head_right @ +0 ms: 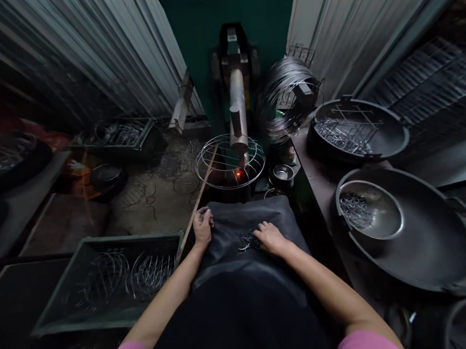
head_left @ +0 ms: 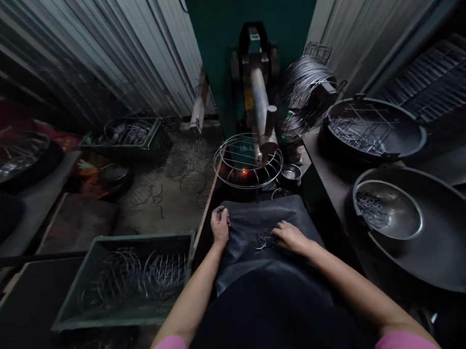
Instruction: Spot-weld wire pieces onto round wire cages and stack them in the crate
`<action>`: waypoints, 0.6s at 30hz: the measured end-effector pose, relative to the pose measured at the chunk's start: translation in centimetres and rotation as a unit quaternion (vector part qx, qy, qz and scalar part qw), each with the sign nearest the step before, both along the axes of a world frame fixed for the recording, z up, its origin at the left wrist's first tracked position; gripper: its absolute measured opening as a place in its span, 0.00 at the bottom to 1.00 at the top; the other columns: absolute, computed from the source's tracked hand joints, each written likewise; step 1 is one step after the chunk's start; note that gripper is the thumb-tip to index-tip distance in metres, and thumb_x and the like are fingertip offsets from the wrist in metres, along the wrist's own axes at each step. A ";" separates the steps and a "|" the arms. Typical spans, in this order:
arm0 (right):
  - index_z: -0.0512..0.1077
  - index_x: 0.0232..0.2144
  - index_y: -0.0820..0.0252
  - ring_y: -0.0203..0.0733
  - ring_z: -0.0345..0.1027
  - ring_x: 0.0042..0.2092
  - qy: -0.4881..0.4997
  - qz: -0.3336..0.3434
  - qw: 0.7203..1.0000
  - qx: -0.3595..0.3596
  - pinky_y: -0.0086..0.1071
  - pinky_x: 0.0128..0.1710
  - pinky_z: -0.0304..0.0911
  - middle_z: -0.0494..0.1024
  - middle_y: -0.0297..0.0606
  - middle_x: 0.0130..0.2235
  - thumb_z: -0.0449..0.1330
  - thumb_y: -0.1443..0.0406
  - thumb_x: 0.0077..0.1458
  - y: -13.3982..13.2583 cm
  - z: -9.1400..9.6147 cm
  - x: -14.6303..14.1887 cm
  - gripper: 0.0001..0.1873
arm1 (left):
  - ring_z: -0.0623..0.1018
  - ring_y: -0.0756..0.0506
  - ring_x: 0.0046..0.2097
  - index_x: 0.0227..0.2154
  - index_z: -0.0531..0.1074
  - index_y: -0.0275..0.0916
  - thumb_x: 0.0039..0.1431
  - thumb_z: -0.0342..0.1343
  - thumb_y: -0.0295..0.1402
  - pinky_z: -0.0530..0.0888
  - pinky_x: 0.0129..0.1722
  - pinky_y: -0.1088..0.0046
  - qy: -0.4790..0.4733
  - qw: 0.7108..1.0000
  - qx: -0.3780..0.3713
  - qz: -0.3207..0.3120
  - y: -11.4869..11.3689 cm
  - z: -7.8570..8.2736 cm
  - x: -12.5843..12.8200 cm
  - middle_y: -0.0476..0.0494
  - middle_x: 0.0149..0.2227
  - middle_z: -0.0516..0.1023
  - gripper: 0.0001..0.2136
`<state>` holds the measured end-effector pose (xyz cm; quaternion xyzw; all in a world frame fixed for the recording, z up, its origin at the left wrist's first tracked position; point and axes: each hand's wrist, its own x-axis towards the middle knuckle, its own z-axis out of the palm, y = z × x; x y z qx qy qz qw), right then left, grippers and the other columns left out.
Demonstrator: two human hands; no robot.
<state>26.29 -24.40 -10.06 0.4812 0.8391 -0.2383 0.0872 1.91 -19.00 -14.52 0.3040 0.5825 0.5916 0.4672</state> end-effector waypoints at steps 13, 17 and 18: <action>0.73 0.37 0.59 0.41 0.70 0.40 0.022 -0.135 0.989 -0.058 0.27 0.36 0.58 0.77 0.39 0.38 0.56 0.65 0.54 1.4 0.4 1.1 0.09 | 0.63 0.55 0.18 0.36 0.66 0.38 0.49 0.56 0.39 0.61 0.16 0.82 0.066 0.997 0.032 -0.039 -0.2 -1.5 -0.6 0.54 0.22 0.65 0.13; 0.74 0.37 0.59 0.41 0.71 0.41 0.002 -0.165 0.985 -0.055 0.26 0.36 0.59 0.78 0.40 0.39 0.55 0.65 0.55 1.9 -0.4 0.5 0.10 | 0.63 0.55 0.18 0.36 0.67 0.38 0.48 0.57 0.39 0.60 0.16 0.82 0.064 0.997 0.021 -0.037 -0.2 -1.5 -0.5 0.55 0.21 0.64 0.14; 0.74 0.38 0.60 0.42 0.71 0.42 -0.004 -0.166 0.985 -0.049 0.27 0.37 0.59 0.78 0.41 0.40 0.54 0.65 0.56 2.1 -0.5 0.4 0.10 | 0.63 0.55 0.18 0.36 0.67 0.38 0.48 0.57 0.39 0.61 0.16 0.81 0.064 0.997 0.021 -0.039 -0.2 -1.5 -0.5 0.55 0.21 0.64 0.14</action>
